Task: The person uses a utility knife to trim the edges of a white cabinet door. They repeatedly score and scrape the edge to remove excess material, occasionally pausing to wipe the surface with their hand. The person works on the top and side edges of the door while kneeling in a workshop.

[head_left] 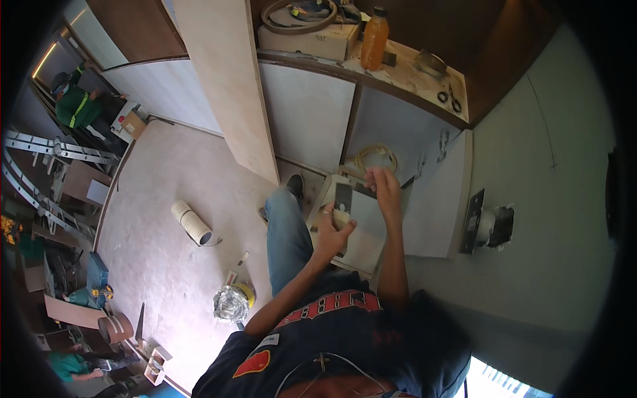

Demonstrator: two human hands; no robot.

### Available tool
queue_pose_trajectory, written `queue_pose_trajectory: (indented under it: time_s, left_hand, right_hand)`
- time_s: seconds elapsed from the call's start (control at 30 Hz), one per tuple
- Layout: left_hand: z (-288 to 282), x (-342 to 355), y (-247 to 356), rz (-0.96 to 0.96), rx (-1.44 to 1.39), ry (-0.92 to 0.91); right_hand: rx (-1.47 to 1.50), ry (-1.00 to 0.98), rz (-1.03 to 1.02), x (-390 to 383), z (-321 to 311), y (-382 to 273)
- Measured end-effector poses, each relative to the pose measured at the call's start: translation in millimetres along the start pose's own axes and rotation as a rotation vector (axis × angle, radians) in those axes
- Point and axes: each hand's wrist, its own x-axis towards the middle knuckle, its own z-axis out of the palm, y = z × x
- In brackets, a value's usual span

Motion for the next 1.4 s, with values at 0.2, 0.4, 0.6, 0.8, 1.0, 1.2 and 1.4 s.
queue_pose_trajectory:
  time_s: [0.2, 0.4, 0.6, 0.8, 1.0, 1.2, 1.4]
  left_hand:
    - [-12.5, -15.3, 43.0, 0.024, -0.074, 0.011]
    - [-16.8, -34.3, 58.9, 0.033, -0.145, -0.025]
    - [-18.8, -59.1, 65.6, 0.015, -0.116, -0.053]
    - [-29.4, -63.7, 65.5, 0.079, -0.232, -0.017]
    - [-51.9, -64.7, 102.2, 0.084, -0.283, 0.077]
    - [-96.1, -54.2, 118.9, 0.168, -0.226, 0.212]
    - [-122.4, -44.4, 119.9, 0.202, -0.171, 0.31]
  right_hand:
    - [0.009, -0.028, -0.043, 5.1, 2.9, -1.0]
    - [0.026, -0.077, -0.075, -0.4, 17.4, -14.2]
    - [0.019, -0.113, -0.084, -7.8, 29.2, -20.2]
    - [-0.079, -0.088, -0.075, -6.5, 16.5, -17.6]
    - [-0.167, 0.152, -0.167, 39.4, -26.5, -53.0]
    - [0.057, 0.399, -0.292, 99.3, -32.3, -127.5]
    - [-0.393, 0.508, -0.501, 242.9, -52.9, -107.1]
